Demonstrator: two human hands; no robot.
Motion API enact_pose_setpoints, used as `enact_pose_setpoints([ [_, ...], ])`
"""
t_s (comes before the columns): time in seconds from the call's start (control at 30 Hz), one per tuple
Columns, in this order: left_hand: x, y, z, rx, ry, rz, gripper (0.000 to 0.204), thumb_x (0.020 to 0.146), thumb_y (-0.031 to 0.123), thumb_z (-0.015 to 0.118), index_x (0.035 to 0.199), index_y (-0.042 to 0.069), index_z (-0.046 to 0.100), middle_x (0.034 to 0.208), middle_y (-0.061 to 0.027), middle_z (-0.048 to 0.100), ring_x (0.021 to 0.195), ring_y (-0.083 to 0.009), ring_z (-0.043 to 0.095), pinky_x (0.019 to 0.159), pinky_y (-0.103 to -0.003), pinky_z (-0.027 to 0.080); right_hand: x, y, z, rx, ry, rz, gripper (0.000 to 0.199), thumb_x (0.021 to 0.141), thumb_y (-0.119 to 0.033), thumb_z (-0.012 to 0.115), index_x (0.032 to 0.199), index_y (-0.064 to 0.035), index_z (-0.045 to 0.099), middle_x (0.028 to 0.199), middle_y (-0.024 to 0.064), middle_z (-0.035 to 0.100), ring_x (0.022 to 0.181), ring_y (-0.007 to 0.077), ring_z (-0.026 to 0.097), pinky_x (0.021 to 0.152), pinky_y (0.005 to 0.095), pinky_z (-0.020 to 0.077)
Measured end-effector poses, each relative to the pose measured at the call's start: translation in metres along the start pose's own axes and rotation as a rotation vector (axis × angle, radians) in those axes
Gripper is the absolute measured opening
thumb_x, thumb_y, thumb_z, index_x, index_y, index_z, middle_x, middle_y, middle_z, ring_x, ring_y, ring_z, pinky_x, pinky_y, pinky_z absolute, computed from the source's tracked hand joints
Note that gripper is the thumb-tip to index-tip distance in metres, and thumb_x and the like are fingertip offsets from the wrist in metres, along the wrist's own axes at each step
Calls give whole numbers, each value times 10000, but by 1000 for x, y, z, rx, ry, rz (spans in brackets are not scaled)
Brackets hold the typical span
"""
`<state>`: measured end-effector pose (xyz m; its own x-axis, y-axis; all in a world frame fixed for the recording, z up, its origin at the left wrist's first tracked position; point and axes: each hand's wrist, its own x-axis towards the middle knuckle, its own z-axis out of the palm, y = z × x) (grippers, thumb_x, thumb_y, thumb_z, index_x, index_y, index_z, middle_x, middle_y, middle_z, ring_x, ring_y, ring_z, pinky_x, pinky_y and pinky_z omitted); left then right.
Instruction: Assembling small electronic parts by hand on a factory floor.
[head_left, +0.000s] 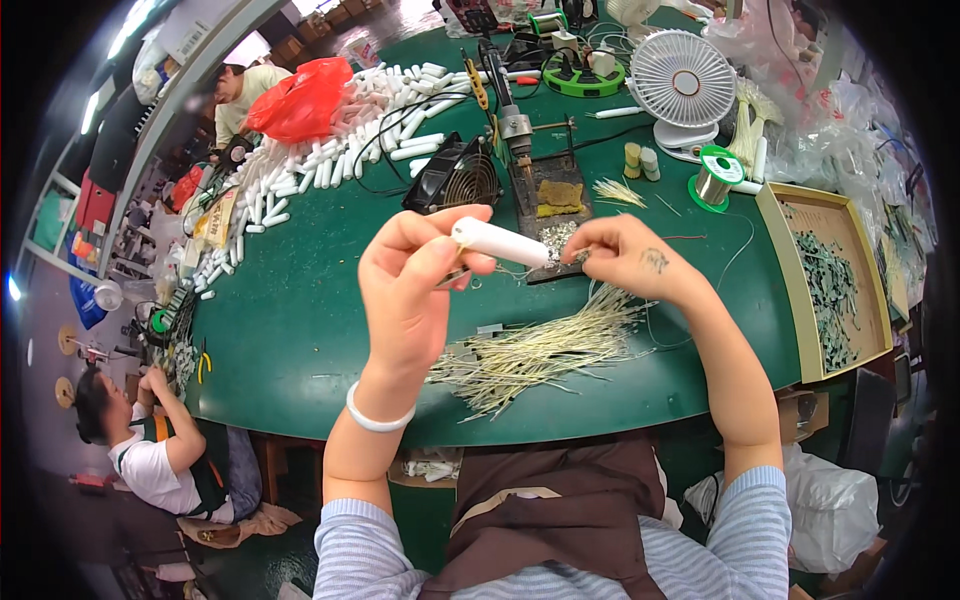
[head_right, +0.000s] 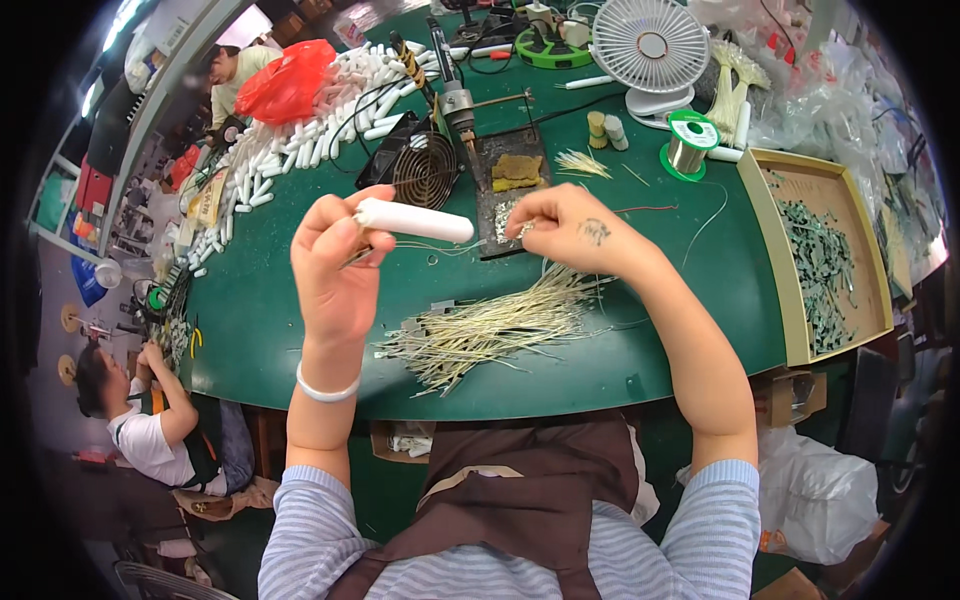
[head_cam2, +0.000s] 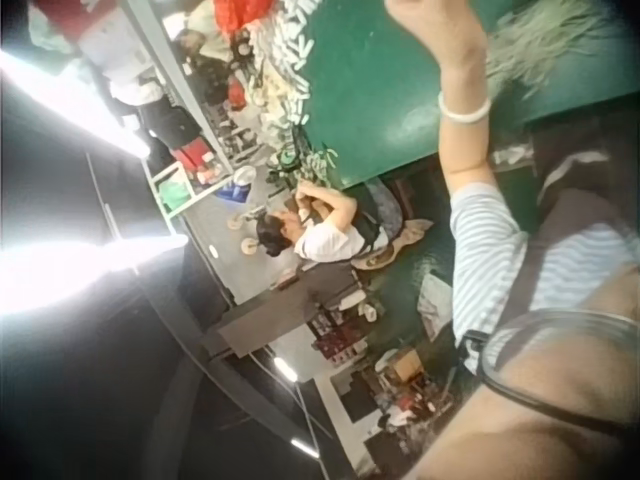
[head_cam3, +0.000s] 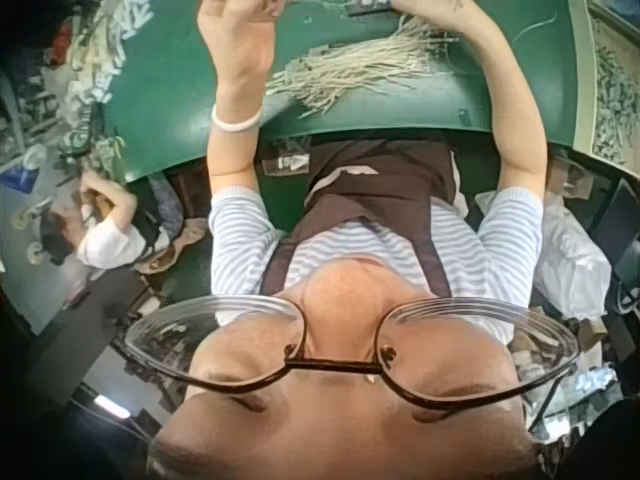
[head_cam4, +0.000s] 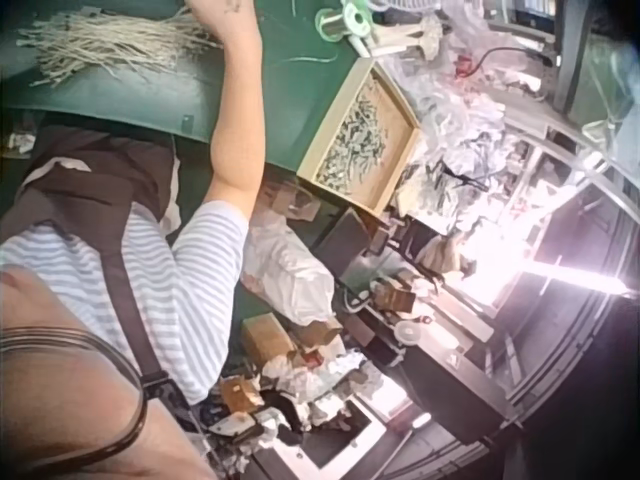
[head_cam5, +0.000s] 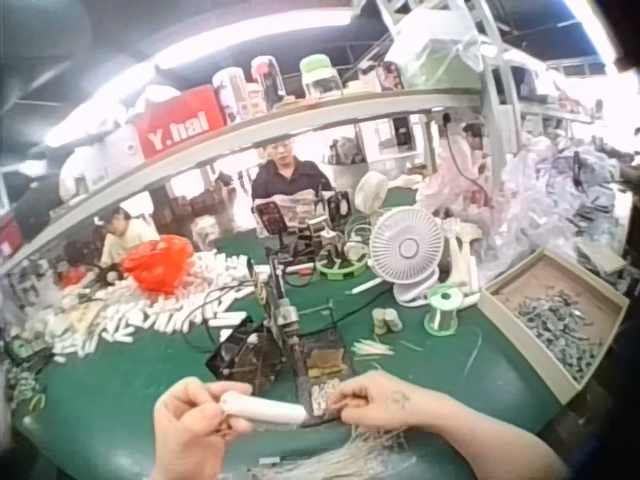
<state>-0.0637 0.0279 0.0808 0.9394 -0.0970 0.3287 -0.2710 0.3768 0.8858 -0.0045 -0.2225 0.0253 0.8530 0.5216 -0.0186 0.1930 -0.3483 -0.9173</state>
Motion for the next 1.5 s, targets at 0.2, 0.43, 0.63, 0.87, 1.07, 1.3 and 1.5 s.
enact_pose_setpoints([
  [0.2, -50, 45, -19, -66, 82, 30, 206, 846, 143, 688, 788, 35, 521, 1078, -248, 669, 678, -181, 684, 561, -252, 541, -7, -3, 12, -114, -27, -115, 212, 753, -14, 527, 894, 19, 681, 623, -11, 498, 575, 52, 407, 515, 256, 347],
  [0.43, -157, 90, -81, -41, -120, -299, 138, 783, -25, 703, 747, -21, 570, 984, -327, 664, 688, -231, 707, 623, -324, 592, -13, -10, 17, -120, 30, -46, 166, 754, -13, 530, 853, 39, 654, 607, -14, 484, 569, 52, 394, 521, 251, 349],
  [0.63, -212, 96, -118, 819, -162, -757, 62, 775, 15, 695, 766, -18, 644, 949, -170, 720, 738, -141, 674, 649, -275, 525, -13, -12, 25, -165, 3, -49, 164, 744, -6, 532, 845, 26, 656, 567, 5, 426, 543, 79, 391, 513, 275, 352],
  [0.87, -267, 43, -183, 1470, -93, -881, 119, 716, 86, 694, 777, -15, 682, 716, -168, 674, 665, -286, 684, 629, -360, 530, -10, -8, 31, -206, -6, -71, 158, 742, -2, 539, 840, 26, 660, 561, 25, 437, 528, 88, 390, 507, 280, 352],
  [1.07, -284, 6, -224, 1498, -46, -937, 122, 718, 90, 705, 782, -13, 685, 714, -178, 670, 676, -300, 677, 643, -369, 526, -9, -5, 34, -221, 1, -75, 161, 741, 1, 537, 841, 29, 661, 560, 45, 449, 522, 100, 397, 510, 290, 364],
  [1.3, -298, -18, -246, 1449, -36, -983, 115, 725, 100, 686, 762, -8, 678, 743, -187, 676, 709, -338, 671, 675, -403, 528, -10, -4, 34, -234, 2, -83, 177, 739, -2, 531, 848, 31, 666, 575, 78, 486, 514, 126, 417, 512, 306, 377],
  [1.5, -302, -31, -253, 1455, -54, -991, 105, 728, 98, 678, 765, 0, 683, 751, -184, 681, 732, -334, 675, 693, -403, 532, -11, -3, 34, -241, -11, -66, 168, 749, 1, 534, 852, 29, 665, 587, 78, 504, 525, 119, 424, 516, 301, 380],
])
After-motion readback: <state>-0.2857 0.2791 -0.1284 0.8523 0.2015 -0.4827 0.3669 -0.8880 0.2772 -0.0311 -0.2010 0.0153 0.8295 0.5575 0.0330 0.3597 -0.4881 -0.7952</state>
